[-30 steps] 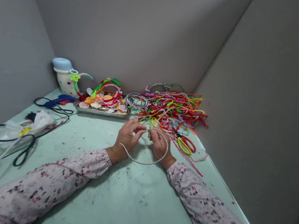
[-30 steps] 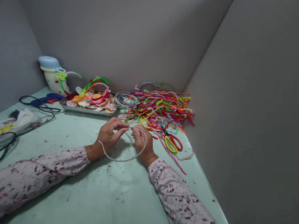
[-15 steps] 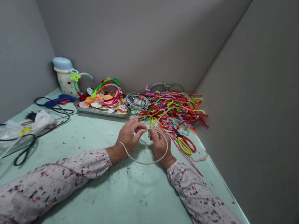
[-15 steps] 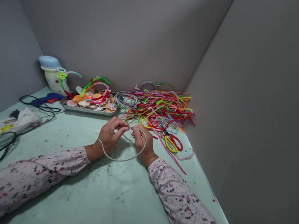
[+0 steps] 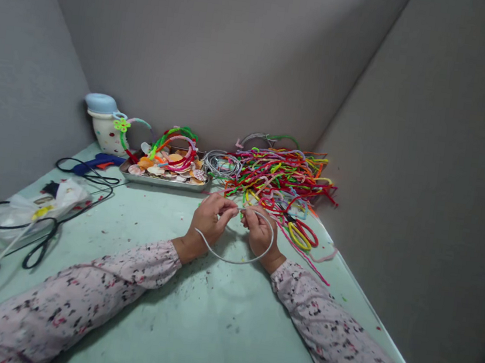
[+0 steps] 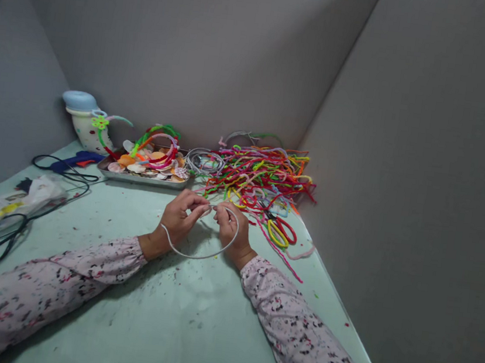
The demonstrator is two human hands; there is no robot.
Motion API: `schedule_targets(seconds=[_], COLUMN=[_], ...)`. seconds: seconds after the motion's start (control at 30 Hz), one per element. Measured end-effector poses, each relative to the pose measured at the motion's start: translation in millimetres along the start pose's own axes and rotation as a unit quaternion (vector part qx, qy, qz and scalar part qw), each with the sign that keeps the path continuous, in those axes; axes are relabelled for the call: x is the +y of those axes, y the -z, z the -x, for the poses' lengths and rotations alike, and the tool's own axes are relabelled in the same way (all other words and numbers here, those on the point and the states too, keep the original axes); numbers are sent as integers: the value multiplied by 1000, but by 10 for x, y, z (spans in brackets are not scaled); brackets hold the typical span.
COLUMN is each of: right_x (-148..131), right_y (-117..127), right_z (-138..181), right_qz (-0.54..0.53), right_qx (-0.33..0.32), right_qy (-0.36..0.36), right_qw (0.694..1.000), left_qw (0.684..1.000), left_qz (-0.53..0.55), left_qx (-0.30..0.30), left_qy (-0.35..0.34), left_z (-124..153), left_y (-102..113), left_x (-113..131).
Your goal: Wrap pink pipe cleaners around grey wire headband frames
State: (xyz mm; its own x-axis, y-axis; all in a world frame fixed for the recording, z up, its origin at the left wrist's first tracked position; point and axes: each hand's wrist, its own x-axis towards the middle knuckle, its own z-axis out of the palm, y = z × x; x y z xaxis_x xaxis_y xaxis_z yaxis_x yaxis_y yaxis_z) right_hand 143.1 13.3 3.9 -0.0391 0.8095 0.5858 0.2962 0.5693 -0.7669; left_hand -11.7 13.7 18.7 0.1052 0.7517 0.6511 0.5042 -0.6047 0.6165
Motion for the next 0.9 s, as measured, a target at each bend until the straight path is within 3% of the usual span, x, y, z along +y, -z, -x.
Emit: schedule_targets(seconds=[0.57, 0.9], right_x=[34, 29], right_y=[-9, -10], right_z=[-18, -27], right_qz=[-1, -11], right_qx=[-2, 6], right_qy=[-11, -25], right_qw=[1000, 1000], left_qw=[998, 999], left_qz=[27, 6], left_qx=[-39, -38], left_qy=[43, 28], left_z=[11, 3], left_y=[-7, -12], left_x=[2, -31])
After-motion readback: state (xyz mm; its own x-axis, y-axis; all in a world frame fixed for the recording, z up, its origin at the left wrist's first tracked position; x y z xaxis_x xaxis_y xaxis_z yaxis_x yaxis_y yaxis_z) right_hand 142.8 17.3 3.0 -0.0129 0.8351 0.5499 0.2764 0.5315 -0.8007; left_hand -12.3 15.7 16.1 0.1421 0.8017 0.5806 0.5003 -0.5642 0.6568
